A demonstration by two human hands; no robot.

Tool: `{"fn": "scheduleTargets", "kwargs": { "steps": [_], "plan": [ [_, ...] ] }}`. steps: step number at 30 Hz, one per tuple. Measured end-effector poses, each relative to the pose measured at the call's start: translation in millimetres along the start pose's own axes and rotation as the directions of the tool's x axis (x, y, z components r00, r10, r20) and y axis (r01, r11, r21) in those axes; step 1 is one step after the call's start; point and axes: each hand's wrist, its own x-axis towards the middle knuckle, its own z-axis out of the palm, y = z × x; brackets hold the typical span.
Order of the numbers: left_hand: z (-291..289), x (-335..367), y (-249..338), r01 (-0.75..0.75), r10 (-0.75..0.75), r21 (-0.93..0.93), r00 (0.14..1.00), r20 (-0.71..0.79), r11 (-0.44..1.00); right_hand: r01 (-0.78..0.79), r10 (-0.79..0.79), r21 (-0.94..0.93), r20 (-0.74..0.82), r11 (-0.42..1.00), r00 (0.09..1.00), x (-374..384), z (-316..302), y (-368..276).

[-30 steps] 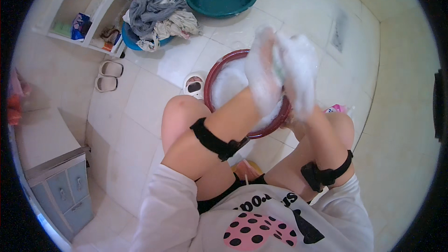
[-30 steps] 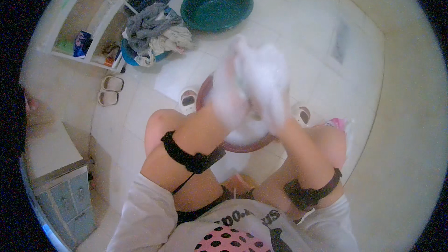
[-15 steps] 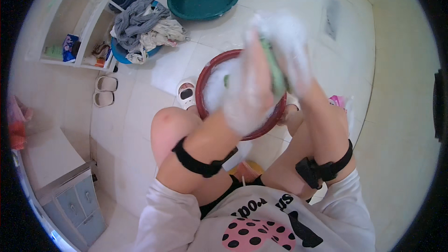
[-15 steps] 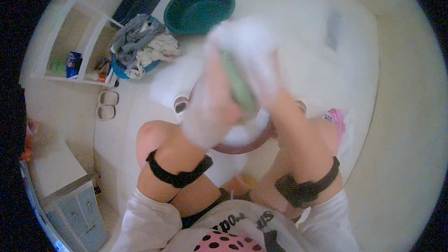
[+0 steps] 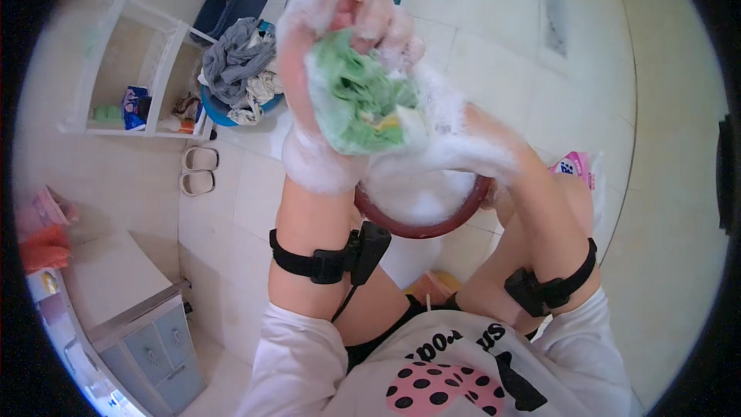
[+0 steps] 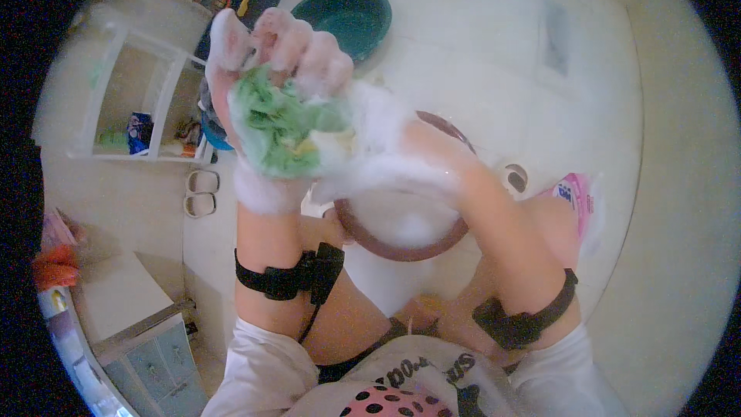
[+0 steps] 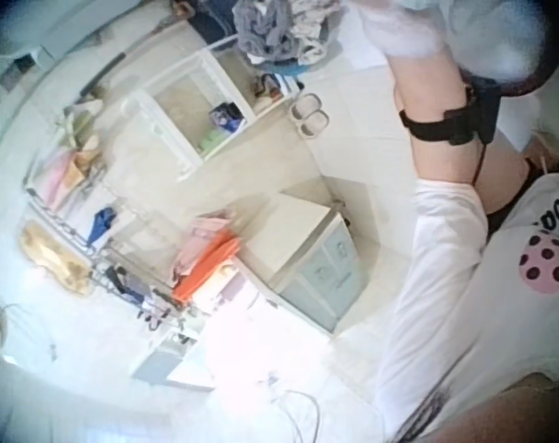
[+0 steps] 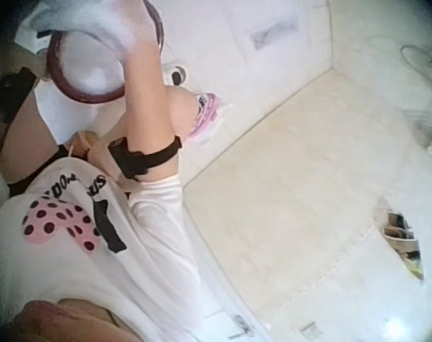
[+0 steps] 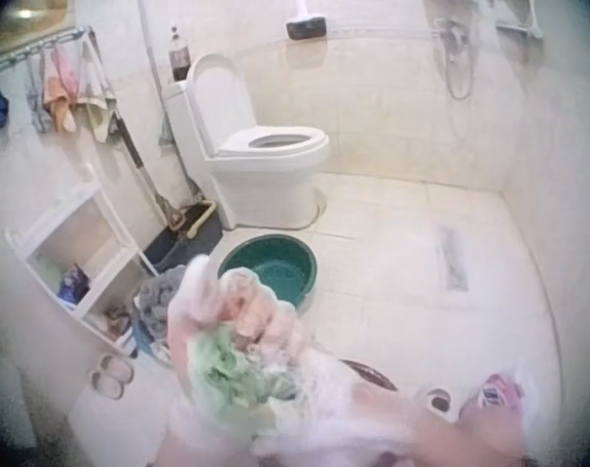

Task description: Hand washing a green cloth in a bucket of soapy water.

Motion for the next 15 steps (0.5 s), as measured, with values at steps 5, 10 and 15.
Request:
{"fn": "scheduleTargets", "kwargs": {
  "steps": [5,10,15],
  "plan": [
    [5.3,-10.3,-8.4,-0.041,0.125,0.587,0.987,-0.103,0.808,-0.175,0.152,0.421,0.087,0.890,0.984,2.0,1.3,10.3],
    [7.9,-13.1,-6.5,0.043,-0.264,0.999,0.964,-0.034,0.029,0.028,-0.007,0.296,-0.072,0.955,0.997,-5.0,-1.5,31.0],
    [-21.1,-22.7,-15.7,0.015,-0.450,0.995,0.891,-0.058,-0.098,-0.082,0.221,0.704,-0.109,0.706,0.969,-11.1,5.0,49.5]
  ]
}}
